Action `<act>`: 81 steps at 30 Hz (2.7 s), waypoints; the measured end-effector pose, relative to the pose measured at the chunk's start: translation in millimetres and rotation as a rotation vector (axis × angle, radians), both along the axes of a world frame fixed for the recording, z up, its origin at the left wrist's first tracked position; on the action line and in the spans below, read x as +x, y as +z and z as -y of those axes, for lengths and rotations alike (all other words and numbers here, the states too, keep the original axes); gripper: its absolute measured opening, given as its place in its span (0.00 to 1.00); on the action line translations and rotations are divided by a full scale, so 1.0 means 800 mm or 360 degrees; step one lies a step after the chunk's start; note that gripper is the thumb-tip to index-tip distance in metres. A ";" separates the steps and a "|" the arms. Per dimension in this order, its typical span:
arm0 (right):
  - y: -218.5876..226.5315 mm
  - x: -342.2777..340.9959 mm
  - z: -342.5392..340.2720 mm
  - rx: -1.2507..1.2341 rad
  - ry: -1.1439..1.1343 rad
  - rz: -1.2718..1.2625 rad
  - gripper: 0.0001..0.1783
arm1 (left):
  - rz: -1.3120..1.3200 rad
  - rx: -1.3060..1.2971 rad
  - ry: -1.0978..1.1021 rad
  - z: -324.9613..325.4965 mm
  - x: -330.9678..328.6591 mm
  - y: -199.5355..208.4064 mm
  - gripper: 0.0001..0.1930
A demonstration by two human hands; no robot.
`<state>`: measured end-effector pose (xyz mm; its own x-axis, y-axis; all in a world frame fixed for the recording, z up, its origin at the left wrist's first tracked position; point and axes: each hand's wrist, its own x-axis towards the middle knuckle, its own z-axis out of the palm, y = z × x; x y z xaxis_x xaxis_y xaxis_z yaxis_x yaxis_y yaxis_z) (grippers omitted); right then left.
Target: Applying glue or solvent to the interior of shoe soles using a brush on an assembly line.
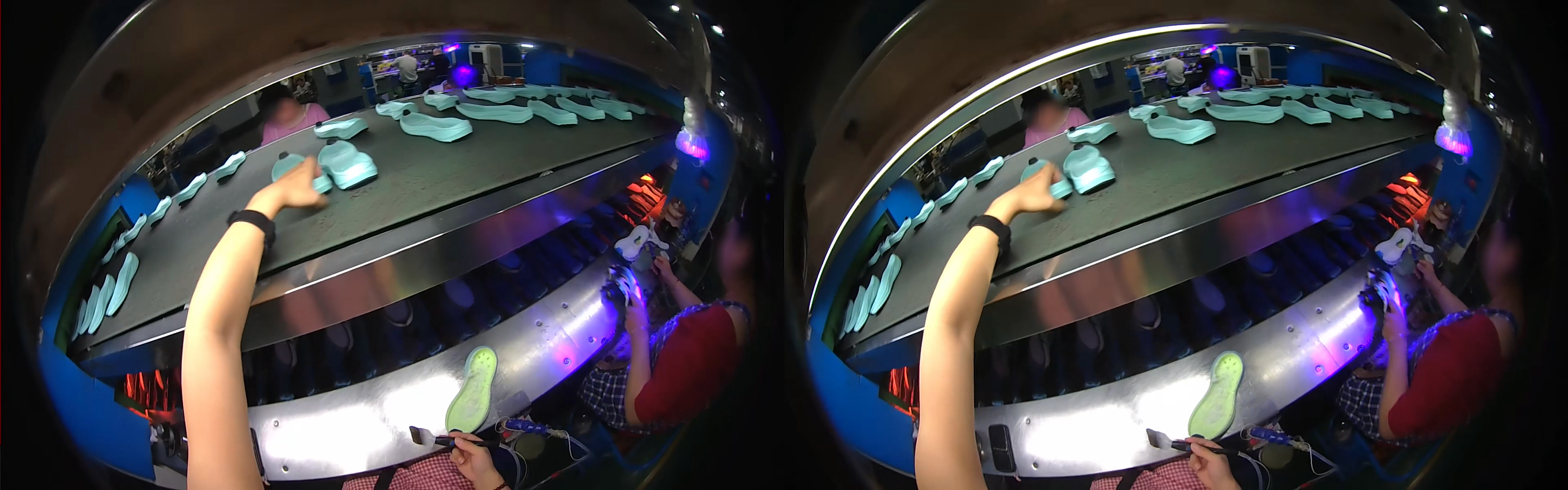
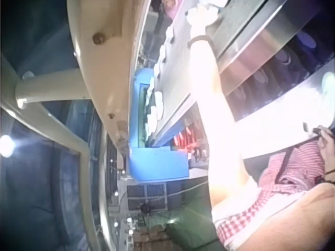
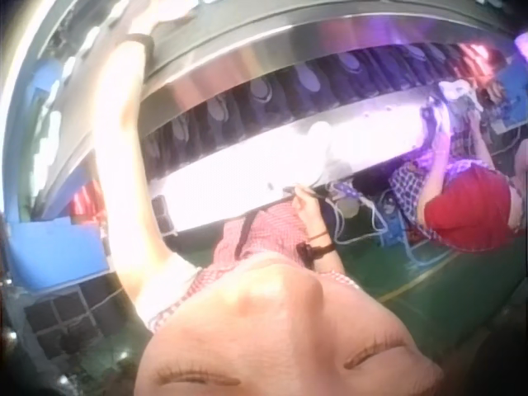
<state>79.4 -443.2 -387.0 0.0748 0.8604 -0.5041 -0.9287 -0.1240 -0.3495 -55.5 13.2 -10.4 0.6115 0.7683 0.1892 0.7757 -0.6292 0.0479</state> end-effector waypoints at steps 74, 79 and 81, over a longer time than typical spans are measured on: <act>0.231 -0.150 -0.034 0.0969 0.0750 0.1575 0.11 | 0.3568 -0.2596 0.0075 0.558 -0.207 -0.331 0.39; 0.236 -0.157 -0.010 0.1354 0.1253 0.1607 0.10 | 0.3531 -0.2426 -0.0151 0.555 -0.205 -0.314 0.37; 0.238 -0.150 -0.010 0.1207 0.1187 0.1392 0.10 | 0.3556 -0.2419 0.0046 0.555 -0.205 -0.308 0.37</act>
